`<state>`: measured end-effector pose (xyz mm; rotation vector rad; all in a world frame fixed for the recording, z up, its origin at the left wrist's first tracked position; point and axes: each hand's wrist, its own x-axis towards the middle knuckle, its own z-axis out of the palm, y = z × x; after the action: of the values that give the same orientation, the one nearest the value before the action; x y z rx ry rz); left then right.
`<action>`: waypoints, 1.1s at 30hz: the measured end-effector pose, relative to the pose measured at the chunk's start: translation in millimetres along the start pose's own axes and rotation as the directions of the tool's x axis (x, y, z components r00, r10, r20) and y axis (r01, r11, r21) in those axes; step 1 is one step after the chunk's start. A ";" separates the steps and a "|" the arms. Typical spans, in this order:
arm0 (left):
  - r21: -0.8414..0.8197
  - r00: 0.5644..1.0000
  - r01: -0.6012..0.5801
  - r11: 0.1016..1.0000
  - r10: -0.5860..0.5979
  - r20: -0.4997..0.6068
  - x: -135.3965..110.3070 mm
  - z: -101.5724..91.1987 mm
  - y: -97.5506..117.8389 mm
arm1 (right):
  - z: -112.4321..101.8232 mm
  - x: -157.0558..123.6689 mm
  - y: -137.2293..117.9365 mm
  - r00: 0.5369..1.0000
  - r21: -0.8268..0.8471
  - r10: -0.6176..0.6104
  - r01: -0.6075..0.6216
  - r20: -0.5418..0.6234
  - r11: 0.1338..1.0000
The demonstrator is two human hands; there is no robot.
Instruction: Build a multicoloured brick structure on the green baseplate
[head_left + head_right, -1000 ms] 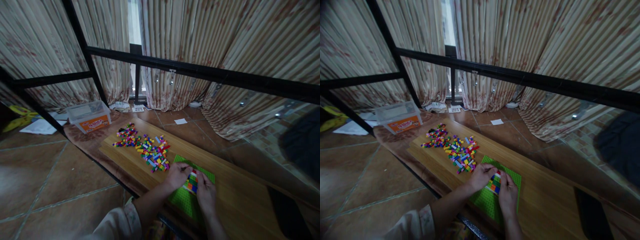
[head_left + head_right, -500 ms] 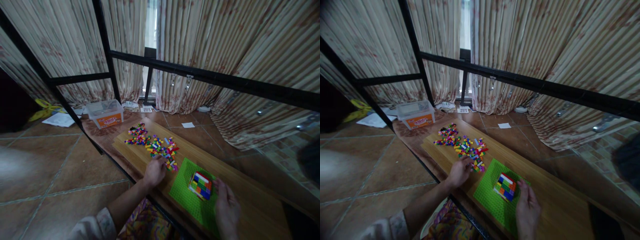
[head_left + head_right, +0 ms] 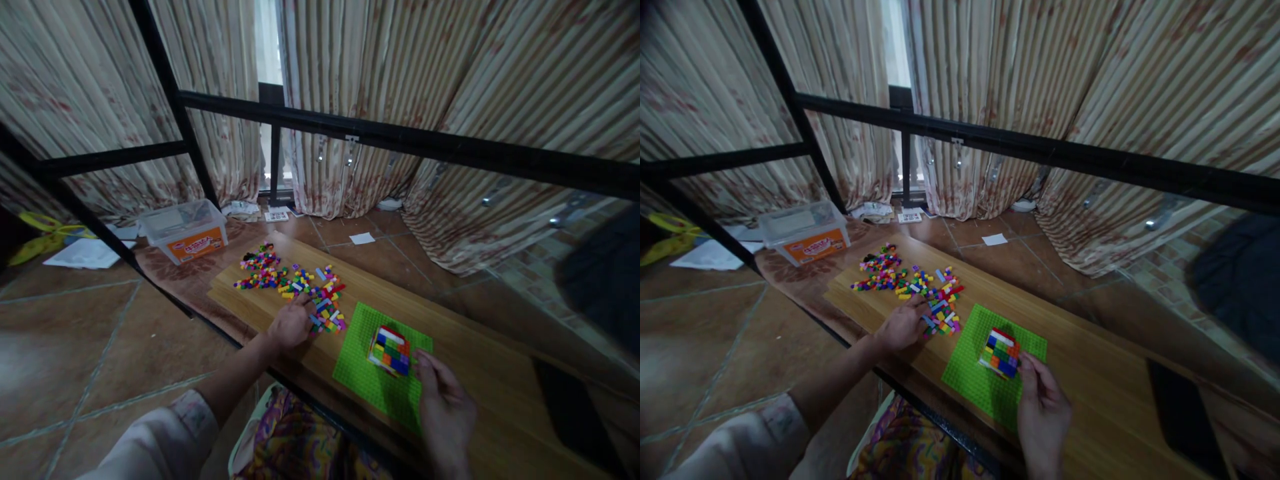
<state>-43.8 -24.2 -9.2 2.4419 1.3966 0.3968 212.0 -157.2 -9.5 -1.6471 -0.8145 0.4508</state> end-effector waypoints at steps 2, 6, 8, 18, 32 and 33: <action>-0.001 1.000 -0.019 1.000 0.019 -0.013 -0.7 0.2 -1.6 | -0.8 -3.4 -0.7 1.000 0.014 -0.003 0.004 -0.003 1.000; -0.018 0.997 -0.047 0.999 0.045 -0.068 -1.5 -5.5 -1.0 | -4.3 -8.3 -1.8 1.000 0.023 0.003 -0.003 -0.013 1.000; -0.034 0.993 -0.064 0.997 0.060 -0.100 -2.9 -10.9 4.6 | -7.4 -10.6 -1.3 1.000 0.013 -0.007 0.007 -0.013 1.000; -0.331 0.965 -0.182 0.926 0.233 0.122 -13.6 -8.8 105.7 | -7.6 -32.1 -5.0 0.936 -0.072 -0.183 0.214 0.299 0.974; -0.643 0.989 -0.054 0.764 0.130 0.072 10.4 11.1 116.7 | -8.9 6.7 -8.3 0.896 -0.160 -0.200 0.282 0.396 0.946; -0.658 0.998 -0.014 0.752 0.055 0.042 13.9 15.8 113.2 | -7.3 12.4 -8.1 0.895 -0.173 -0.217 0.302 0.390 0.938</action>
<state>57.9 -68.6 21.5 1.8678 0.9547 0.6871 223.3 -152.8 1.7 -1.6531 -1.3950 0.4936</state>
